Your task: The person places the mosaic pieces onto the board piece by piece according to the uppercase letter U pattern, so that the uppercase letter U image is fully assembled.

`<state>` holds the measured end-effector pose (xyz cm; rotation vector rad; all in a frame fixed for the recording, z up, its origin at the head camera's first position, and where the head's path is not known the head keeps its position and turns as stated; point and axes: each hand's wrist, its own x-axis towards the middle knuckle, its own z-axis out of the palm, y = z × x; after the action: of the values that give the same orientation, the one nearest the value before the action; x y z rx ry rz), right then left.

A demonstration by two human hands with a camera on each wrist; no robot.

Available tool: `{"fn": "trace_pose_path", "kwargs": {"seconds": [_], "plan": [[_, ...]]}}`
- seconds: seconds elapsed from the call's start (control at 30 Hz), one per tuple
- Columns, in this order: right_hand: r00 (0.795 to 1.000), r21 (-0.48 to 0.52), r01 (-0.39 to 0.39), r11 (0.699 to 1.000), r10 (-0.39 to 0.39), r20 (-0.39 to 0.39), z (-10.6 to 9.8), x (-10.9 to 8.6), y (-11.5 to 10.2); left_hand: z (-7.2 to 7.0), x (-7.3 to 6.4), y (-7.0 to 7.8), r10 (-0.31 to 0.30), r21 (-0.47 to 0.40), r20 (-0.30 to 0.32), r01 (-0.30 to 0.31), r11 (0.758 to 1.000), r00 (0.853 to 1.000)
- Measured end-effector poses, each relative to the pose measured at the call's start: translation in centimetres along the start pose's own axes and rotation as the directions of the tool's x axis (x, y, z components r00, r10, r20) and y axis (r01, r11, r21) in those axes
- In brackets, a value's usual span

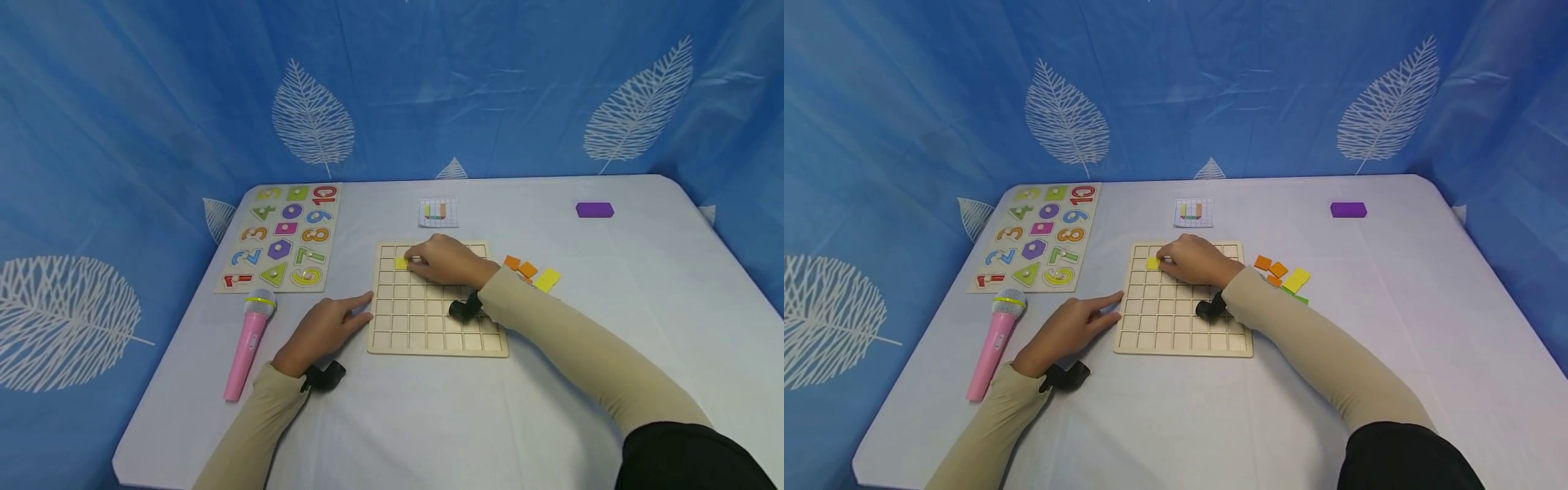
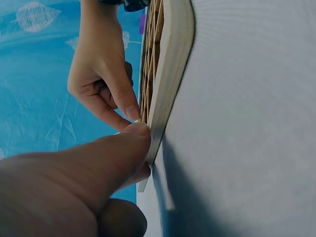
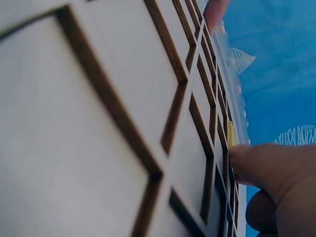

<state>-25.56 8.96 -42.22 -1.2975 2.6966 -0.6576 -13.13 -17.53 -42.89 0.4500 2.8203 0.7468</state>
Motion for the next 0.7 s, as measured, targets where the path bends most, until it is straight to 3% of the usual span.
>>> {"fn": "trace_pose_path", "kwargs": {"seconds": [0.4, 0.7], "plan": [[0.998, 0.035, -0.051, 0.998, 0.053, -0.036, -0.7, -1.5, 0.1, 0.1, 0.0, 0.0, -0.001, -0.003, -0.004, 0.001, 1.000, 1.000], [0.981, 0.112, -0.121, 0.986, 0.136, -0.136, -2.3, -5.0, 0.4, -0.1, -0.1, -0.1, 0.019, -0.018, -0.013, -0.019, 1.000, 1.000]]}}
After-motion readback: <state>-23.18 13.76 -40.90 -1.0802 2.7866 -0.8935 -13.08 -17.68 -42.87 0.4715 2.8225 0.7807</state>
